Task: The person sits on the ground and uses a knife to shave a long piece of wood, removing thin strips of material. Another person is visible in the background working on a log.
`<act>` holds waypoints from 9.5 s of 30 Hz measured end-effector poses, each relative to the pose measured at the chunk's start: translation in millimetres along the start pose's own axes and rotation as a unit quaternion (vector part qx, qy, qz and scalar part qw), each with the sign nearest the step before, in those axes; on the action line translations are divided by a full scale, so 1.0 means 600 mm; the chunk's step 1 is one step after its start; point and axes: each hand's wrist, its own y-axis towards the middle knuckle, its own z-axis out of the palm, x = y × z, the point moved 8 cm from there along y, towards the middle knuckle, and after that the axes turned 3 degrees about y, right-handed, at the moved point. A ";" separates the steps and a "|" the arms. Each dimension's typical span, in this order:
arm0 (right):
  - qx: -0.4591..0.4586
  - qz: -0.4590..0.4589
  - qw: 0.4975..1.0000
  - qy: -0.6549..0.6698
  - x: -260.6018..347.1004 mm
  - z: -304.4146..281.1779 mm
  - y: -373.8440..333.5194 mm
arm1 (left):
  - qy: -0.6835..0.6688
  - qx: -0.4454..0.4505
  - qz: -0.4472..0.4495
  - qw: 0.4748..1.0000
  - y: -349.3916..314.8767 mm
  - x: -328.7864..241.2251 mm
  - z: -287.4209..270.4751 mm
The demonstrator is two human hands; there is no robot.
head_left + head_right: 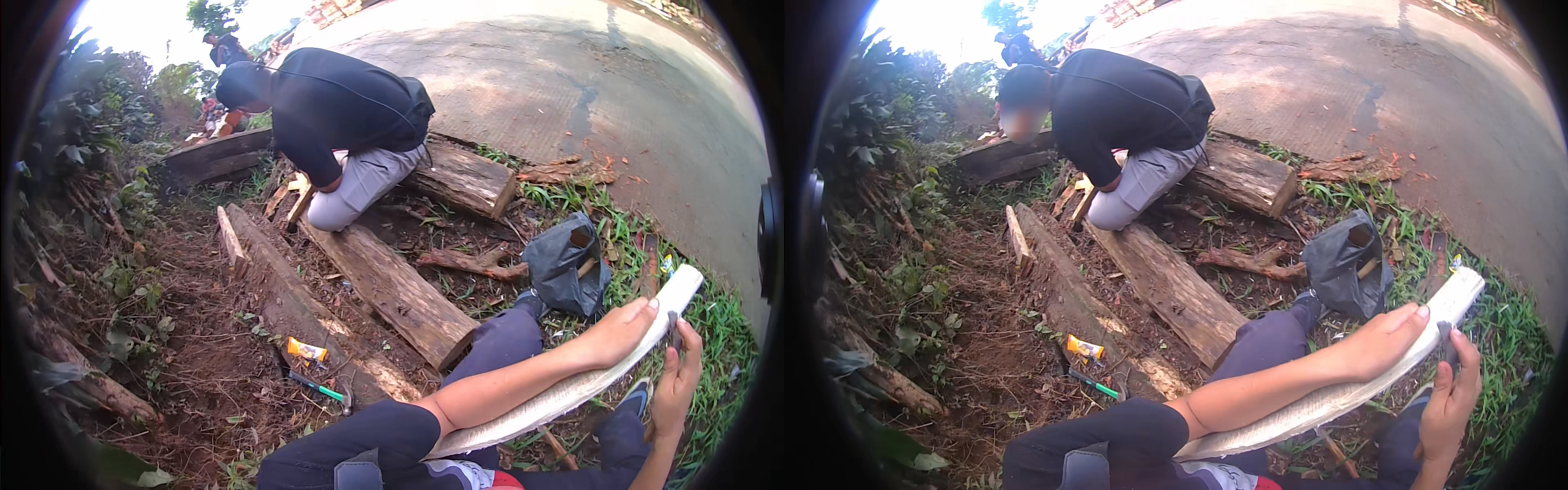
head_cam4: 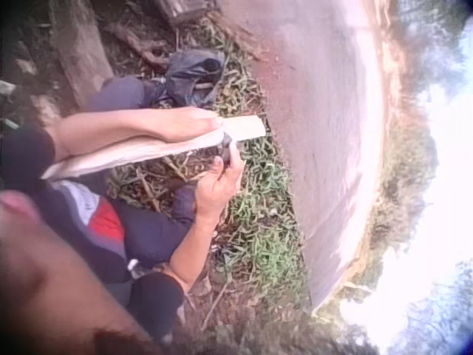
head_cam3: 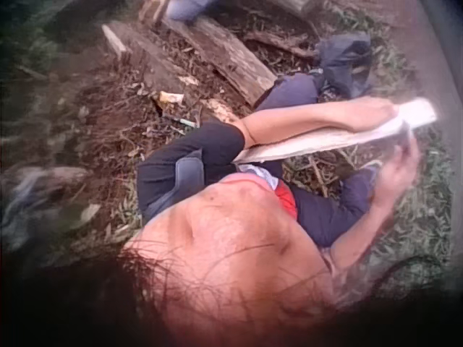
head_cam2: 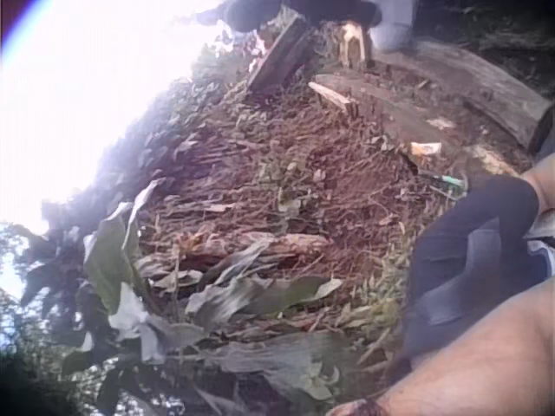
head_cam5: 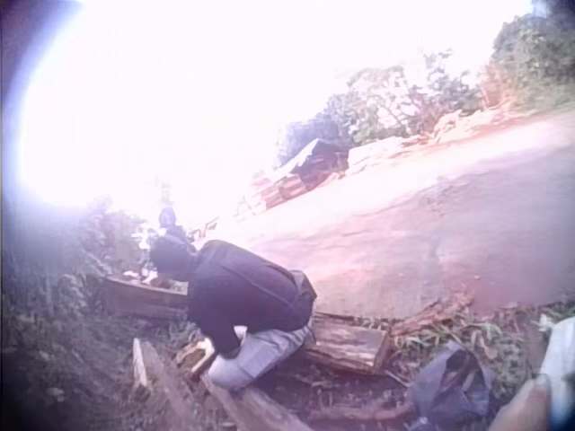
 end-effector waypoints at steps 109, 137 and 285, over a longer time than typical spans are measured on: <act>0.032 -0.056 0.998 0.009 0.093 0.043 -0.031 | -0.182 0.030 -0.080 0.980 -0.030 -0.027 -0.020; 0.154 -0.076 0.983 0.068 0.137 0.078 -0.064 | -0.327 0.088 -0.165 0.926 -0.020 -0.026 0.003; 0.083 0.280 0.952 0.091 -0.425 0.480 0.077 | -0.118 -0.209 -0.152 0.959 -0.024 0.010 -0.255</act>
